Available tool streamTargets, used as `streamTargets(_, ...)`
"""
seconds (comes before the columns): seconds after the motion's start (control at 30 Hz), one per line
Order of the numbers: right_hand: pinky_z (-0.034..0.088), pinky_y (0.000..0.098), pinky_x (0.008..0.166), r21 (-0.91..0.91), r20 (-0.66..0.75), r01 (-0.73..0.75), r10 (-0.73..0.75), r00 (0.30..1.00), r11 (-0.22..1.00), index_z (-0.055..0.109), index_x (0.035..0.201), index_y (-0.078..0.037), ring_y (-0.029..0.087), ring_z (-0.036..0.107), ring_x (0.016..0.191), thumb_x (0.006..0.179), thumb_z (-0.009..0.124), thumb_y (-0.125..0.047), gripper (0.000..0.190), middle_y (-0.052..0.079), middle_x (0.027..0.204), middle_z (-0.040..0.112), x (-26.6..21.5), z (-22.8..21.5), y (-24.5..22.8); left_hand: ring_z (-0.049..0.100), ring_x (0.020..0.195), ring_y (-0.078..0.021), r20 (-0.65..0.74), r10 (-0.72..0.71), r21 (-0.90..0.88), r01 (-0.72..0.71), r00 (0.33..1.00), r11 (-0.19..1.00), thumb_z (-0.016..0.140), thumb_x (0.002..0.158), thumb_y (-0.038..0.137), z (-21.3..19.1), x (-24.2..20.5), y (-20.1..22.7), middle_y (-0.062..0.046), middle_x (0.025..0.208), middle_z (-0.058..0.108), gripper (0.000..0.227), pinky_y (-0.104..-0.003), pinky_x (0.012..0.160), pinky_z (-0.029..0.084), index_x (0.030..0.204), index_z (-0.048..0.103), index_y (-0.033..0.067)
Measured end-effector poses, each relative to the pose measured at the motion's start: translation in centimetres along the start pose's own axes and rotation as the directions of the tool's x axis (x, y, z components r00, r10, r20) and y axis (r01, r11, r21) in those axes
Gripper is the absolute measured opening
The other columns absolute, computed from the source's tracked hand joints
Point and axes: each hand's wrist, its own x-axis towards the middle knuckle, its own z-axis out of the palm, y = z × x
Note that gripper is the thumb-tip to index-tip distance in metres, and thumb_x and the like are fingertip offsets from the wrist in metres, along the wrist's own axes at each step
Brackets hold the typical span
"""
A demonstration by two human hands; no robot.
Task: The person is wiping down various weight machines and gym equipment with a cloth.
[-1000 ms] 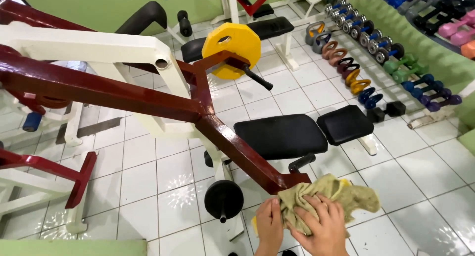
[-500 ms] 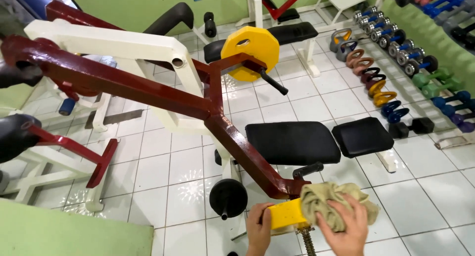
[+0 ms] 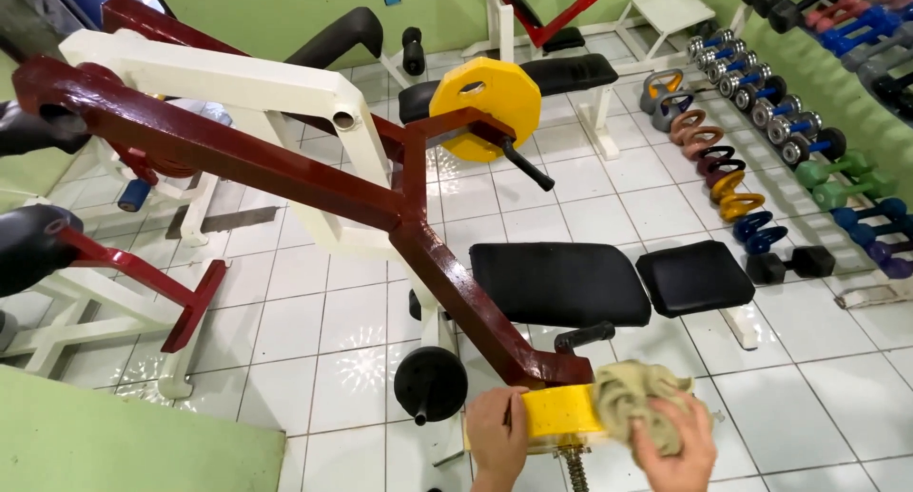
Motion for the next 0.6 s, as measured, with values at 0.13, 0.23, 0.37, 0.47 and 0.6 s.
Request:
streamTargets(0.13,0.059,0.0477,0.09,0.056,-0.053,-0.116,0.119,0.991,0.992,0.067,0.116,-0.001,0.037,0.064,0.112,0.08,0.076,-0.012,0.038,0.023,0.122,0.059,-0.1,-0.3,0.5,0.062,0.081,-0.0159,0.004,0.012,0.007,-0.012,1.0,1.0,0.057,0.093,0.02,0.0,-0.2,-0.1,0.002,0.087,0.075,0.019,-0.031,0.083,0.045,0.091,0.075,0.0139)
streamTargets(0.23,0.058,0.0548,0.099,0.018,-0.04,-0.022,0.022,0.999,1.0,0.072,0.11,-0.007,0.037,0.061,0.12,0.067,0.081,-0.017,0.044,0.021,0.131,0.059,-1.1,1.4,-3.0,0.064,0.084,-0.0154,-0.023,-0.062,-0.057,0.061,0.998,0.997,0.059,0.091,0.018,-0.1,-1.0,-1.6,0.003,0.089,0.077,0.018,-0.031,0.084,0.046,0.092,0.077,0.0148)
streamTargets(0.37,0.041,0.0538,0.119,-0.095,0.078,0.15,-0.143,0.987,0.984,0.077,0.101,-0.019,0.03,0.055,0.136,0.05,0.092,-0.024,0.053,0.007,0.132,0.064,-1.3,2.3,-8.4,0.066,0.08,-0.0184,-0.09,-0.119,-0.256,0.093,0.989,0.962,0.061,0.089,0.01,0.1,-2.4,-5.2,-0.003,0.09,0.077,0.018,-0.029,0.079,0.052,0.091,0.079,0.0086)
streamTargets(0.47,0.039,0.0602,0.11,0.003,0.249,0.295,-0.286,0.925,0.955,0.083,0.099,-0.029,0.034,0.055,0.134,0.047,0.092,-0.031,0.054,0.003,0.131,0.066,-0.6,1.9,-6.7,0.064,0.073,-0.0162,-0.066,-0.259,-0.415,0.21,0.964,0.885,0.057,0.093,0.011,0.6,-3.5,-7.9,-0.005,0.087,0.079,0.024,-0.027,0.07,0.053,0.091,0.079,0.0025)
streamTargets(0.6,0.047,0.0461,0.103,-0.041,0.038,0.147,-0.145,0.989,0.988,0.072,0.112,-0.014,0.029,0.061,0.115,0.061,0.086,-0.022,0.053,0.011,0.123,0.062,0.7,-0.5,-1.0,0.065,0.068,-0.0142,-0.006,-0.452,-0.461,0.399,0.892,0.793,0.053,0.098,0.018,1.6,-4.1,-10.2,-0.011,0.084,0.081,0.033,-0.022,0.062,0.052,0.093,0.079,-0.0021)
